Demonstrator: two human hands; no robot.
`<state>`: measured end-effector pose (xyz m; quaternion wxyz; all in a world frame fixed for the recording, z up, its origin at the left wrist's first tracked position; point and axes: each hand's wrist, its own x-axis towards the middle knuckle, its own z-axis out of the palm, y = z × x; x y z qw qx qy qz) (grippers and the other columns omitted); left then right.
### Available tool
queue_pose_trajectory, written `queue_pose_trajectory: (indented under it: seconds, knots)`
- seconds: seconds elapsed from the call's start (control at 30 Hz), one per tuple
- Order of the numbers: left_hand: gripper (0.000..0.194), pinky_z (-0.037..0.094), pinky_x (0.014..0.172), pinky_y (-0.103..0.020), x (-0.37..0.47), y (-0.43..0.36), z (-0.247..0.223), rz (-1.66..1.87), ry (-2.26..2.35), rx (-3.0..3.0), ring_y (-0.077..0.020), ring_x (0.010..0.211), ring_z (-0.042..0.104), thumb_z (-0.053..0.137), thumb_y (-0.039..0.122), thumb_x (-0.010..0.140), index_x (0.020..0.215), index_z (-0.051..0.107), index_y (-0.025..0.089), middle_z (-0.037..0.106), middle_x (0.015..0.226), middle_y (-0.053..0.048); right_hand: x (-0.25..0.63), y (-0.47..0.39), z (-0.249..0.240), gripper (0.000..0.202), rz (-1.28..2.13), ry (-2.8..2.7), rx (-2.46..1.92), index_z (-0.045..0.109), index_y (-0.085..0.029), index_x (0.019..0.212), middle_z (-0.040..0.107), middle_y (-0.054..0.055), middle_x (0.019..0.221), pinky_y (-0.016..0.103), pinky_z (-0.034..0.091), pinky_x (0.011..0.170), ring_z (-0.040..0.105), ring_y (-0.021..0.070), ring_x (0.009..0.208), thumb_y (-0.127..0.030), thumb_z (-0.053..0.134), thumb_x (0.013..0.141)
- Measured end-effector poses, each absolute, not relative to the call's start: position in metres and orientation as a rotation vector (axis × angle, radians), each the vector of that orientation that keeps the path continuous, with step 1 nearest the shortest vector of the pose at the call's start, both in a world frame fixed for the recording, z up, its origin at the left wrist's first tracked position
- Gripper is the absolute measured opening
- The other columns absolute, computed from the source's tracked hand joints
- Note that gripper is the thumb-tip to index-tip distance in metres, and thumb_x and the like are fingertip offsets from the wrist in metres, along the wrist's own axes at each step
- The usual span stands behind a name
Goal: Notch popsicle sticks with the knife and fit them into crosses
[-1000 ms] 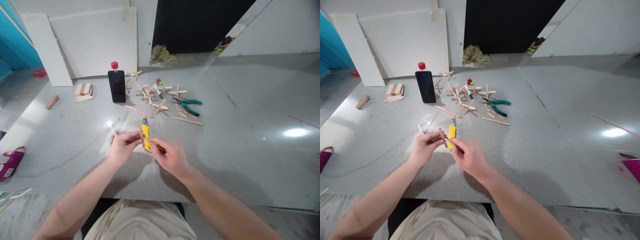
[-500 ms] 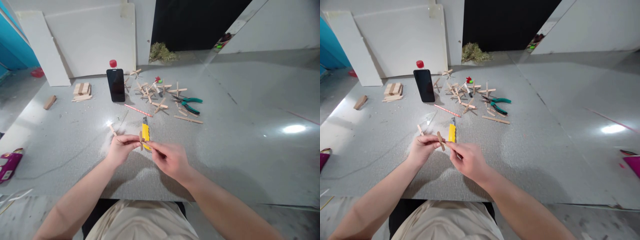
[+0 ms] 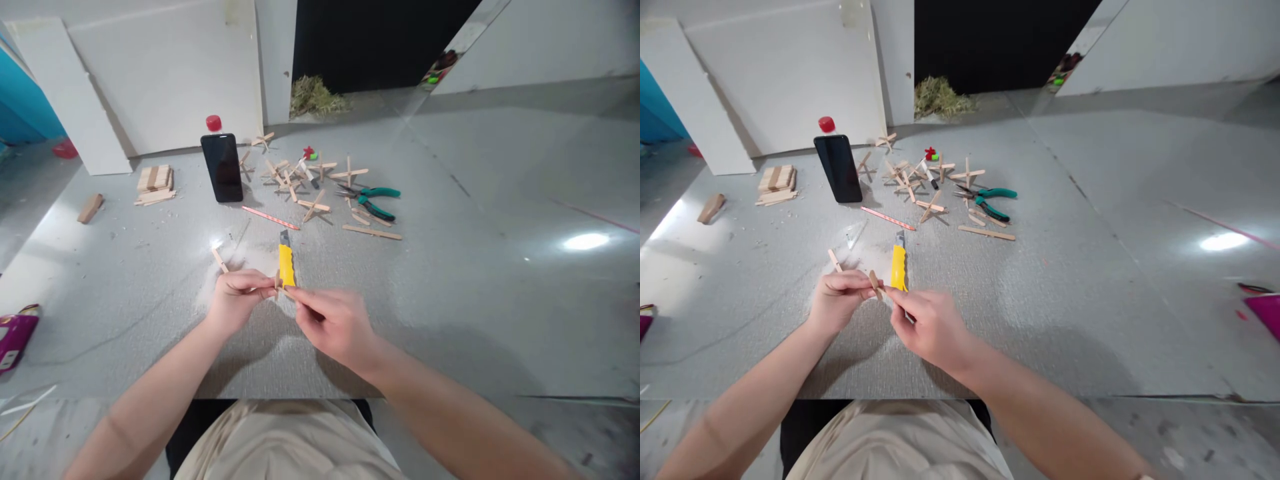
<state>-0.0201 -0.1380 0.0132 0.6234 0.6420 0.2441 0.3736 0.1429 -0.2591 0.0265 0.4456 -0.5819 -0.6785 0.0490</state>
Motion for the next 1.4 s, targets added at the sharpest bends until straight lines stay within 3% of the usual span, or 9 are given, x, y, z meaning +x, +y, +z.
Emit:
queue_pose_trajectory:
  seconds: [0.53, 0.77, 0.93, 1.17, 1.4]
  knots:
    - [0.006, 0.06, 0.06, -0.024, -0.02, -0.144, 0.029, 0.961, 0.501, 1.806, -0.0143, 0.068, 0.073, 0.082, 0.028, 0.078, 0.084, 0.081, 0.025, 0.079, 0.082, -0.005, 0.162, -0.253, 0.03, 0.024, 0.268, -1.778, -1.31, 0.071, -0.017, 0.103, 0.07, 0.0, 0.066, 0.022, 0.041, 0.051, 0.054, 0.0087, 0.048, -0.015, 0.049, 0.094]
    - [0.017, 0.061, 0.072, -0.024, -0.024, -0.152, 0.035, 1.127, 0.593, 1.913, -0.0134, 0.073, 0.074, 0.081, 0.016, 0.077, 0.091, 0.078, 0.025, 0.079, 0.084, -0.001, 0.169, -0.247, 0.027, 0.027, 0.276, -1.871, -1.251, 0.064, -0.02, 0.12, 0.073, 0.004, 0.082, 0.026, 0.046, 0.064, 0.064, 0.0145, 0.071, -0.016, 0.044, 0.101]
    - [0.021, 0.06, 0.068, -0.022, -0.026, -0.155, 0.038, 1.177, 0.557, 1.91, -0.012, 0.07, 0.074, 0.082, 0.012, 0.075, 0.09, 0.078, 0.027, 0.079, 0.083, 0.001, 0.172, -0.245, 0.027, 0.027, 0.343, -1.882, -1.228, 0.062, -0.025, 0.12, 0.069, 0.002, 0.08, 0.027, 0.046, 0.067, 0.062, 0.015, 0.073, -0.017, 0.044, 0.101]
    - [0.01, 0.061, 0.068, -0.024, -0.026, -0.15, 0.032, 1.048, 0.563, 1.724, -0.0133, 0.071, 0.073, 0.085, 0.024, 0.075, 0.083, 0.078, 0.024, 0.078, 0.079, -0.002, 0.17, -0.246, 0.025, 0.028, 0.505, -1.785, -1.208, 0.062, -0.025, 0.117, 0.067, 0.0, 0.078, 0.024, 0.049, 0.068, 0.062, 0.0122, 0.071, -0.012, 0.043, 0.099]
    - [0.034, 0.06, 0.062, -0.026, -0.021, -0.145, 0.023, 0.918, 0.713, 1.593, -0.0156, 0.067, 0.073, 0.08, 0.051, 0.076, 0.08, 0.074, 0.018, 0.076, 0.075, -0.005, 0.168, -0.247, 0.02, 0.028, 0.582, -1.744, -1.257, 0.063, -0.026, 0.12, 0.069, -0.001, 0.083, 0.023, 0.05, 0.069, 0.064, 0.0113, 0.07, -0.016, 0.045, 0.101]
